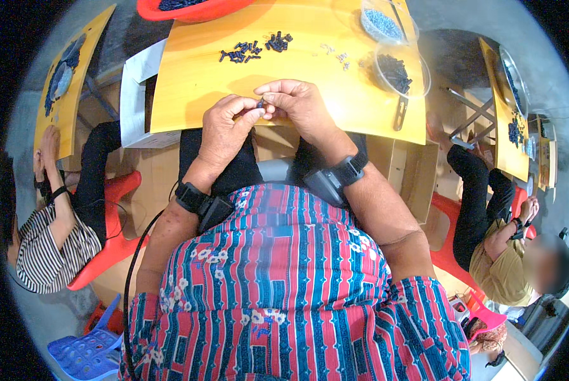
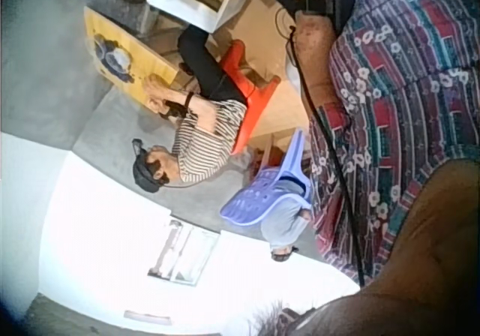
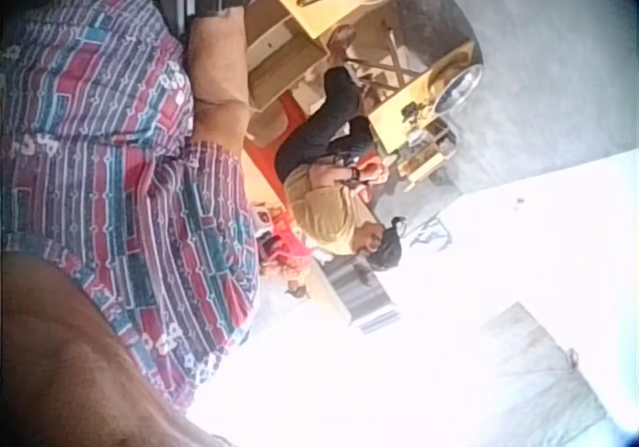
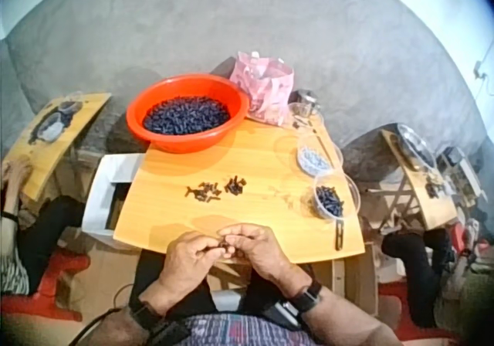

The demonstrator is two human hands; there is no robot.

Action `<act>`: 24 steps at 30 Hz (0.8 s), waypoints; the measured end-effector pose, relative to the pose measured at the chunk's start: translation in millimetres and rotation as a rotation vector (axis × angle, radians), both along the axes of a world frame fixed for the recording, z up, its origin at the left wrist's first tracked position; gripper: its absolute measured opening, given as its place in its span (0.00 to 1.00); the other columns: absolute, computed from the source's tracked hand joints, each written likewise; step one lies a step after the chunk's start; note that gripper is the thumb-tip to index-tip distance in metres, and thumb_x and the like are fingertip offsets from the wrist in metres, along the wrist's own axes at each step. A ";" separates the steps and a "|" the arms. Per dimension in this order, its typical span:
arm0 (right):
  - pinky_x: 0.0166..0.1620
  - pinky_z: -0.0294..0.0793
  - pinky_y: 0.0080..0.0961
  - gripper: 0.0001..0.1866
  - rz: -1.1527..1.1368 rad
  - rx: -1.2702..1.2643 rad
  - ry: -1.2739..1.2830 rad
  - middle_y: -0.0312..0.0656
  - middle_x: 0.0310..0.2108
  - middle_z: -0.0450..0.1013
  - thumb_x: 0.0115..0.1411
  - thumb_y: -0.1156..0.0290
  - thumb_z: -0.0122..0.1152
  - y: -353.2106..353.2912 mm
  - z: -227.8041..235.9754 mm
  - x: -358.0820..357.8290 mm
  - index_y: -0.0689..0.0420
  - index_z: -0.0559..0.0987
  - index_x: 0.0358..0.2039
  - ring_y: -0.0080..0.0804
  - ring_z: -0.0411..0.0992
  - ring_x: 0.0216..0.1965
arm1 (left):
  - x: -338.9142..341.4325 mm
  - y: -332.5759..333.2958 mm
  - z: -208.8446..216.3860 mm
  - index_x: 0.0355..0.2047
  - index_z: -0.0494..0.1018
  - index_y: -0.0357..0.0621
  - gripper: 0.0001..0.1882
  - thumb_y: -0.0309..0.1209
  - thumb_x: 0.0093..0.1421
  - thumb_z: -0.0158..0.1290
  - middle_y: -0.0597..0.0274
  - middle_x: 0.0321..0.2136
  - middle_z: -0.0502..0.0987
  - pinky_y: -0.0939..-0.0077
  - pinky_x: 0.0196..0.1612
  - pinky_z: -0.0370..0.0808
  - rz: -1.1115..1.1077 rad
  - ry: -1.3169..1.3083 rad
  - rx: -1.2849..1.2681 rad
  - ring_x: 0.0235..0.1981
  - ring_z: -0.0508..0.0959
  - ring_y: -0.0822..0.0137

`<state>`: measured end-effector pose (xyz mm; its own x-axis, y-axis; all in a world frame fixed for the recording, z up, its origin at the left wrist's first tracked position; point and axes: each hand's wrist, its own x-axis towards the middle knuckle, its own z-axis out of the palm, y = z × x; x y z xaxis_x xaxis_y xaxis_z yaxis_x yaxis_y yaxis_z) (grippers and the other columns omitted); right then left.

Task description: Assembling small black plastic caps onto tiny white components manually.

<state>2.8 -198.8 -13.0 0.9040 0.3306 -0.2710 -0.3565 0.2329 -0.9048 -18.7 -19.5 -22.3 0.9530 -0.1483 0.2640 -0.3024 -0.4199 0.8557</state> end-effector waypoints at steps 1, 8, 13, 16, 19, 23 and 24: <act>0.39 0.78 0.21 0.11 -0.005 -0.006 -0.005 0.38 0.27 0.73 0.63 0.76 0.55 0.6 0.7 -0.9 0.65 0.78 0.44 0.24 0.73 0.30 | -1.1 0.3 0.4 0.29 0.78 0.41 0.06 0.28 0.52 0.60 0.57 0.25 0.77 0.67 0.33 0.75 0.004 0.002 -0.012 0.29 0.78 0.57; 0.39 0.76 0.20 0.10 -0.008 -0.095 -0.078 0.39 0.28 0.75 0.63 0.76 0.56 -0.2 9.1 -3.9 0.64 0.79 0.43 0.24 0.74 0.31 | -1.6 -1.1 5.9 0.28 0.79 0.42 0.05 0.29 0.51 0.61 0.57 0.24 0.77 0.67 0.33 0.75 -0.020 0.005 -0.032 0.28 0.78 0.58; 0.42 0.77 0.19 0.10 0.007 -0.183 -0.159 0.38 0.30 0.76 0.63 0.75 0.55 -0.7 11.9 -3.8 0.64 0.79 0.43 0.22 0.74 0.33 | 0.0 -0.5 7.1 0.27 0.79 0.43 0.05 0.30 0.51 0.61 0.58 0.24 0.77 0.67 0.33 0.74 -0.028 -0.023 -0.002 0.28 0.77 0.58; 0.43 0.77 0.19 0.10 0.011 -0.204 -0.180 0.38 0.31 0.76 0.63 0.76 0.55 -1.4 11.6 -3.6 0.64 0.79 0.43 0.21 0.74 0.33 | 0.1 -0.9 8.7 0.27 0.79 0.43 0.05 0.30 0.51 0.61 0.58 0.24 0.77 0.66 0.33 0.74 -0.025 -0.025 0.008 0.28 0.77 0.58; 0.42 0.77 0.19 0.10 0.015 -0.239 -0.201 0.38 0.32 0.77 0.63 0.77 0.55 -1.2 13.6 -3.3 0.64 0.79 0.43 0.21 0.74 0.33 | 1.5 0.9 8.4 0.30 0.79 0.39 0.06 0.28 0.53 0.61 0.59 0.25 0.77 0.74 0.34 0.74 -0.044 -0.035 0.055 0.28 0.78 0.66; 0.42 0.77 0.19 0.10 0.022 -0.254 -0.247 0.37 0.33 0.77 0.63 0.77 0.54 -0.9 12.0 -3.4 0.64 0.79 0.43 0.21 0.74 0.34 | -0.1 0.4 11.2 0.27 0.79 0.43 0.05 0.31 0.52 0.61 0.57 0.24 0.77 0.66 0.34 0.74 -0.025 -0.025 0.018 0.28 0.77 0.57; 0.42 0.76 0.19 0.10 0.017 -0.285 -0.275 0.38 0.33 0.77 0.63 0.77 0.54 0.0 14.4 -4.3 0.64 0.80 0.43 0.21 0.74 0.33 | -0.1 0.4 12.5 0.27 0.79 0.43 0.05 0.31 0.52 0.60 0.57 0.24 0.77 0.66 0.34 0.74 -0.027 -0.026 0.014 0.29 0.77 0.57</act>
<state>-1.5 -198.8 1.5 0.9507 0.2928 -0.1027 -0.0933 -0.0458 -0.9946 -18.8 -19.1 -9.8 0.9414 -0.1776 0.2866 -0.3360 -0.4229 0.8416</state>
